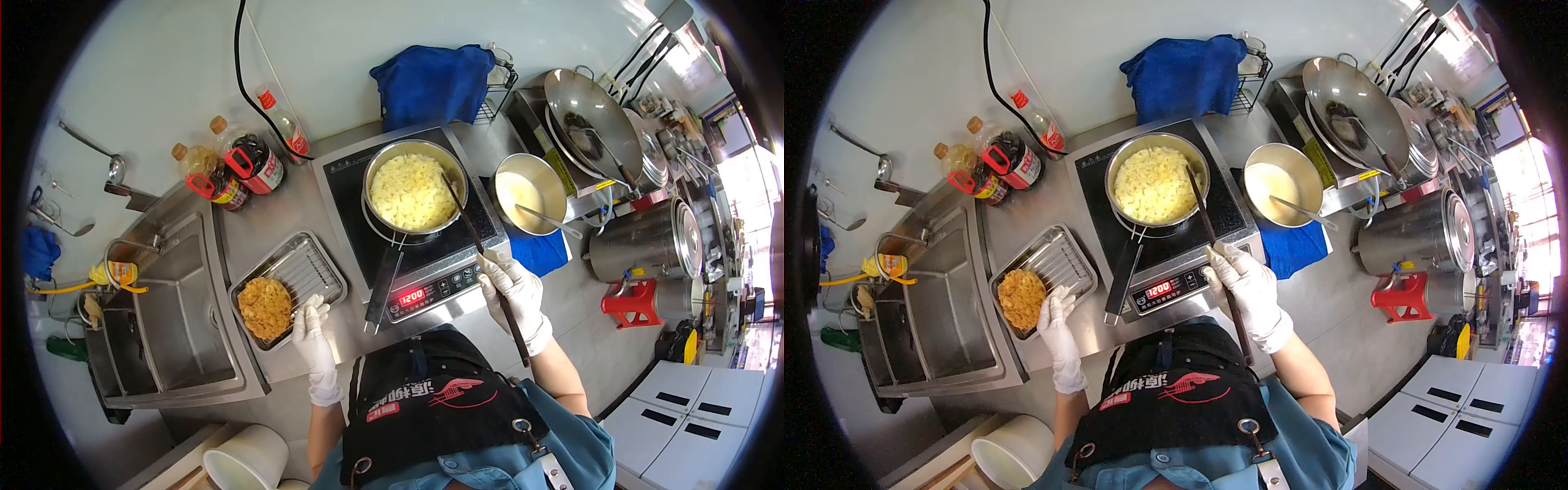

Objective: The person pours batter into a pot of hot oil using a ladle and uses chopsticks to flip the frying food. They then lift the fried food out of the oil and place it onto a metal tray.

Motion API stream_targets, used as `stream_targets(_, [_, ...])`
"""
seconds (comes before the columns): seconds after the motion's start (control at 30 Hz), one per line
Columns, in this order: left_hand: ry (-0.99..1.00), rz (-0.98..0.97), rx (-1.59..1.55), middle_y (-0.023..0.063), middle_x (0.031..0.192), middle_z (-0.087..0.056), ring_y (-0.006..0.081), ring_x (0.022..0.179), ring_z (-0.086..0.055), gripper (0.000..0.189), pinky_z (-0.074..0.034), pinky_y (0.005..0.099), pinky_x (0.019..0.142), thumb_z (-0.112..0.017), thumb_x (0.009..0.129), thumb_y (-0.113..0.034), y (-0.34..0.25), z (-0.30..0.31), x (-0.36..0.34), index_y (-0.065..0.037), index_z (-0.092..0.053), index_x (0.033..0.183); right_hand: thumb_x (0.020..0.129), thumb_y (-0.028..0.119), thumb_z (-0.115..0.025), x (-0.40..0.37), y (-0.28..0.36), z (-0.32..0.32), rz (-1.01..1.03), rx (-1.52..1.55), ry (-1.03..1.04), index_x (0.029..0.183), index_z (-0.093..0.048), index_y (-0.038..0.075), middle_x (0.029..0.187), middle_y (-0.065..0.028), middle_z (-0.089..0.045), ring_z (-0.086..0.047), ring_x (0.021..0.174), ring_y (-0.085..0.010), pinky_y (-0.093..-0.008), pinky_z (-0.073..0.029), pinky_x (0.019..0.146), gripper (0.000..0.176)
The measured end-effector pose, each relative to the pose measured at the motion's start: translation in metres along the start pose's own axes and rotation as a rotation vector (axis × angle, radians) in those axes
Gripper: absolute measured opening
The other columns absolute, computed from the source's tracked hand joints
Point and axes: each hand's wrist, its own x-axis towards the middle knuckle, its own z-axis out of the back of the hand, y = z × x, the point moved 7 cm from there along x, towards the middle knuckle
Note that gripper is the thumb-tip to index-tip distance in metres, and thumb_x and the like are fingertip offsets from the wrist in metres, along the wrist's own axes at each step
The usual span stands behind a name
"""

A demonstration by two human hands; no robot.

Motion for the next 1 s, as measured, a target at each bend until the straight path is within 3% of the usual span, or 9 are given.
stream_targets(0.47, [0.023, 0.004, -0.006, 0.0116, 0.106, -0.062, 0.0166, 0.089, -0.060, 0.027, -0.048, 0.0275, 0.079, -0.043, 0.096, -0.016, -0.001, 0.000, 0.002, 0.001, -0.057, 0.111, 0.074, 0.010, -0.068, 0.007, 0.026, 0.023, -0.086, -0.044, -0.118, 0.096, -0.065, 0.004, 0.090, -0.0140, -0.064, -0.064, 0.072, -0.0269, -0.0315, -0.052, 0.062, 0.023])
stream_targets(0.67, [0.017, 0.005, -0.039, 0.0110, 0.105, -0.062, 0.0165, 0.088, -0.060, 0.027, -0.048, 0.0275, 0.079, -0.044, 0.095, -0.016, 0.000, 0.001, 0.003, 0.000, -0.058, 0.111, 0.074, 0.008, -0.068, 0.014, 0.024, 0.016, -0.121, -0.021, -0.066, 0.100, -0.064, 0.005, 0.090, -0.0147, -0.064, -0.065, 0.076, -0.0281, -0.0321, -0.053, 0.065, 0.026])
stream_targets(0.73, [0.013, 0.001, -0.038, 0.0108, 0.105, -0.062, 0.0165, 0.088, -0.060, 0.027, -0.048, 0.0272, 0.078, -0.045, 0.095, -0.017, -0.001, 0.002, 0.003, 0.000, -0.058, 0.111, 0.073, 0.005, -0.068, 0.009, 0.022, 0.027, -0.094, -0.011, -0.172, 0.100, -0.063, 0.005, 0.090, -0.0144, -0.064, -0.065, 0.076, -0.0276, -0.0319, -0.053, 0.067, 0.027])
stream_targets(0.87, [0.003, -0.002, -0.026, 0.0106, 0.105, -0.062, 0.0166, 0.088, -0.060, 0.027, -0.048, 0.0270, 0.078, -0.045, 0.095, -0.017, -0.006, 0.002, 0.000, 0.000, -0.058, 0.111, 0.080, -0.003, -0.058, 0.005, -0.006, 0.050, -0.280, 0.313, -0.332, 0.096, -0.064, -0.001, 0.092, -0.0139, -0.065, -0.063, 0.084, -0.0235, -0.0299, -0.048, 0.079, 0.017])
stream_targets(0.93, [0.006, -0.006, -0.021, 0.0106, 0.105, -0.062, 0.0165, 0.088, -0.060, 0.027, -0.048, 0.0268, 0.078, -0.045, 0.095, -0.017, -0.007, 0.001, 0.000, 0.000, -0.057, 0.111, 0.089, 0.002, -0.049, -0.003, -0.032, 0.049, -0.480, 0.557, -0.427, 0.096, -0.063, -0.005, 0.092, -0.0113, -0.065, -0.061, 0.084, -0.0163, -0.0277, -0.047, 0.081, 0.017])
stream_targets(1.0, [0.004, -0.005, -0.017, 0.0106, 0.105, -0.062, 0.0164, 0.088, -0.060, 0.027, -0.048, 0.0268, 0.078, -0.045, 0.095, -0.017, -0.007, 0.001, 0.000, 0.000, -0.057, 0.112, 0.091, 0.008, -0.048, -0.018, -0.064, 0.033, -0.796, 0.826, -0.548, 0.092, -0.063, -0.005, 0.091, -0.0118, -0.065, -0.061, 0.085, -0.0165, -0.0287, -0.049, 0.080, 0.020])
